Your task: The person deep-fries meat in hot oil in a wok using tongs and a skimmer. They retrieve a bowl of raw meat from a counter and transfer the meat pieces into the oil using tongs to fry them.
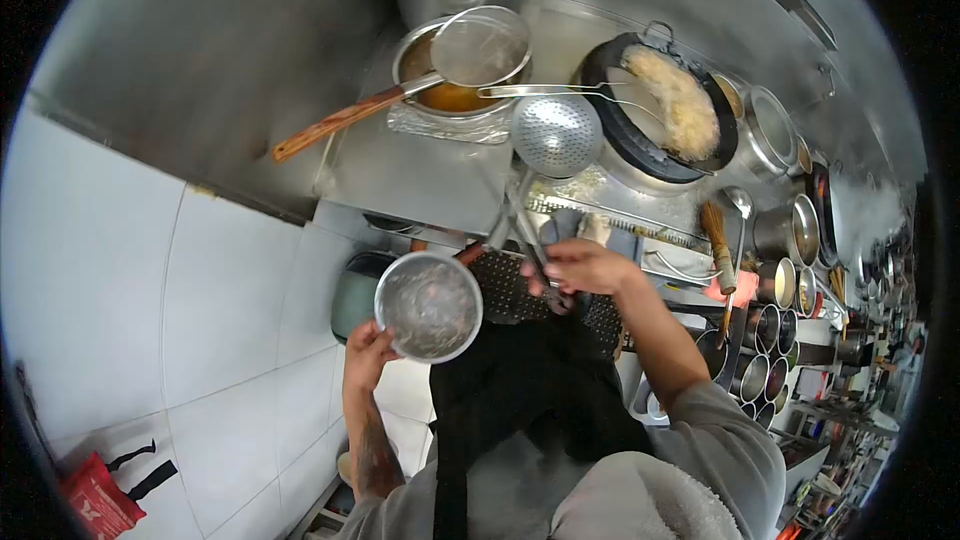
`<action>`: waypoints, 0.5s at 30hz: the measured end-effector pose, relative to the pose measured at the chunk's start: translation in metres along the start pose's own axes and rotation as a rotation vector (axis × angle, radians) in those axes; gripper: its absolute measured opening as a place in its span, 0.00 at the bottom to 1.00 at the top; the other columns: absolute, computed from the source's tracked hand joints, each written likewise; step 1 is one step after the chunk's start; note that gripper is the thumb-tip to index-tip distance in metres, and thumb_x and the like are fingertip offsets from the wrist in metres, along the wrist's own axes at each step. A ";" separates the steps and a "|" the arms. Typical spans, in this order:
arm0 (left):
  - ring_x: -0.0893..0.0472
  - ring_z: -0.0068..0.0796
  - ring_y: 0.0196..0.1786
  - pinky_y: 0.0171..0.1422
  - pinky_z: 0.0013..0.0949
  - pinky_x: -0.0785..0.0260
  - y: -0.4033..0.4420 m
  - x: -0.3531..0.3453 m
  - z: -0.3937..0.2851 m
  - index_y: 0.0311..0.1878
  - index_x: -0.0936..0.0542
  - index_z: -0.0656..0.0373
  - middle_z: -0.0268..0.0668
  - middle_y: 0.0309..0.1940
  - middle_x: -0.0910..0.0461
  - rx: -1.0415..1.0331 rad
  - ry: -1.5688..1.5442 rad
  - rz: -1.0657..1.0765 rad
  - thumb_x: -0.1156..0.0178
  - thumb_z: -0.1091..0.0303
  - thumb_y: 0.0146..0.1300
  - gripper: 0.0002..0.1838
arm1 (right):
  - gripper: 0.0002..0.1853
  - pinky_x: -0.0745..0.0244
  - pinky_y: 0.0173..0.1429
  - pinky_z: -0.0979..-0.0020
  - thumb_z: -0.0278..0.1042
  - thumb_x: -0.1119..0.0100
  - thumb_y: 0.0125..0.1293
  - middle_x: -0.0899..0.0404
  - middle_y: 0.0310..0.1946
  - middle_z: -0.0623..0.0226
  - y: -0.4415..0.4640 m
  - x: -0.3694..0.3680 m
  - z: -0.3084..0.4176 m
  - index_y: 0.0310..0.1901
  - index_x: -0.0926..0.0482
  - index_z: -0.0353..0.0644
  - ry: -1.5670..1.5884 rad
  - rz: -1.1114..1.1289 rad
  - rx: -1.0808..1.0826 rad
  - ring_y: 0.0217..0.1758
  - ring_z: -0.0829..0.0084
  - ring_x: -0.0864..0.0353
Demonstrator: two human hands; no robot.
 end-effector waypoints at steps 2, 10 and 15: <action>0.18 0.21 0.28 0.33 0.27 0.19 -0.023 0.052 0.008 0.36 0.22 0.61 0.33 0.29 0.19 0.003 -0.028 -0.104 0.43 0.74 0.66 0.03 | 0.19 0.25 0.39 0.77 0.38 0.46 0.71 0.18 0.44 0.66 0.069 -0.024 -0.010 0.60 0.27 0.38 0.172 0.166 0.017 0.38 0.81 0.22; 0.27 0.17 0.21 0.30 0.24 0.22 -0.130 0.159 0.035 0.30 0.25 0.60 0.28 0.21 0.27 0.076 -0.051 -0.558 0.42 0.73 0.65 0.07 | 0.19 0.25 0.28 0.71 0.45 0.32 0.57 0.19 0.28 0.64 0.317 -0.024 -0.017 0.38 0.19 0.34 -0.765 -0.514 -0.105 0.28 0.73 0.20; 0.28 0.15 0.20 0.26 0.26 0.22 -0.163 0.172 0.072 0.33 0.24 0.60 0.27 0.20 0.28 0.103 -0.217 -0.612 0.41 0.73 0.65 0.05 | 0.21 0.22 0.49 0.65 0.51 0.38 0.55 0.16 0.30 0.51 0.421 0.012 -0.026 0.31 0.16 0.36 -0.875 -0.945 -0.112 0.41 0.57 0.15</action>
Point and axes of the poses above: each hand's wrist, its own y-axis towards the middle knuckle, its own x-axis out of the back of the hand, z = x × y, the point moved 4 cm from there along y, towards the middle knuckle
